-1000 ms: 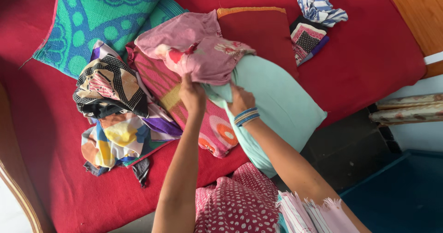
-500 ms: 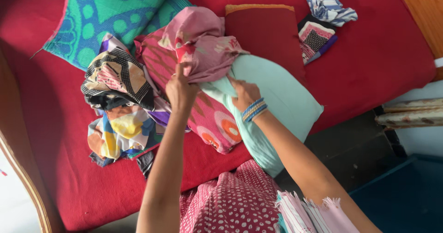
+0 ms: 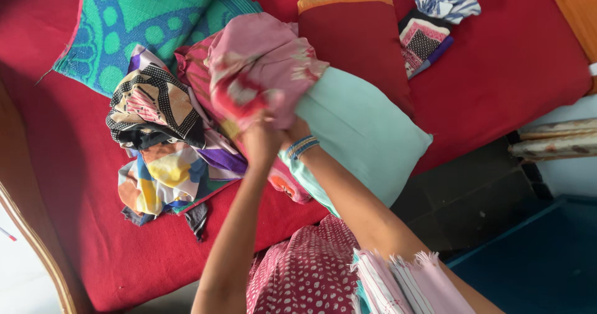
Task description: The person places a pillow on a bed, smooths a pillowcase over another pillow, and arranges multiple pillows and fabrics on the bed surface by hand.
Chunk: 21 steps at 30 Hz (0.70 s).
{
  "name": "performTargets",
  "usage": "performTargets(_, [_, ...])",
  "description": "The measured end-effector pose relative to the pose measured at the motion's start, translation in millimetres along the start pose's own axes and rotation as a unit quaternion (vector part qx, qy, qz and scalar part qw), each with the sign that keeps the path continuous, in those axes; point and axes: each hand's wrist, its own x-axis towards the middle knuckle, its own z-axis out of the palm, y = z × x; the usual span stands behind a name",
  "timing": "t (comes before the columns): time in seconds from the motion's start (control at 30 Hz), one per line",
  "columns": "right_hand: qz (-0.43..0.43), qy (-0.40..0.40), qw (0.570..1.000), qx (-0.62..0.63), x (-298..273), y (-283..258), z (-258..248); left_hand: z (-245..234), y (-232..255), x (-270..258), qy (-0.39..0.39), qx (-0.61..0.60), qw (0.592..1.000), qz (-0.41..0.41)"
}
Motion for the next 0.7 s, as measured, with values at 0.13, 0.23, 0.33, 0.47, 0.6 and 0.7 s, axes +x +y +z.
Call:
performTargets(0.13, [-0.193, 0.193, 0.945, 0.181, -45.2, -0.2, 8.7, -14.8, -52.7, -3.1, -0.067, 0.092, 0.989, -0.098])
performTargets(0.23, [-0.114, 0.186, 0.959, 0.181, -70.6, 38.5, 14.2, 3.4, -78.0, -35.4, -0.162, 0.196, 0.958, -0.133])
performTargets(0.33, [-0.007, 0.189, 0.971, 0.15, -72.6, 115.3, 16.4, 26.8, -93.6, -76.2, -0.201, 0.212, 0.951, -0.105])
performTargets(0.47, [0.106, 0.202, 0.969, 0.091, -62.9, 213.9, 28.8, 35.7, -88.9, -114.5, -0.234, 0.201, 0.947, -0.093])
performTargets(0.6, [0.19, 0.085, 0.97, 0.122, -34.9, 278.0, 42.7, 25.5, -68.7, -116.4, -0.249, 0.222, 0.935, -0.124])
performTargets(0.7, [0.212, 0.013, 0.963, 0.167, -14.2, 296.7, 45.7, 19.7, -63.7, -116.8, -0.254, 0.224, 0.93, -0.142])
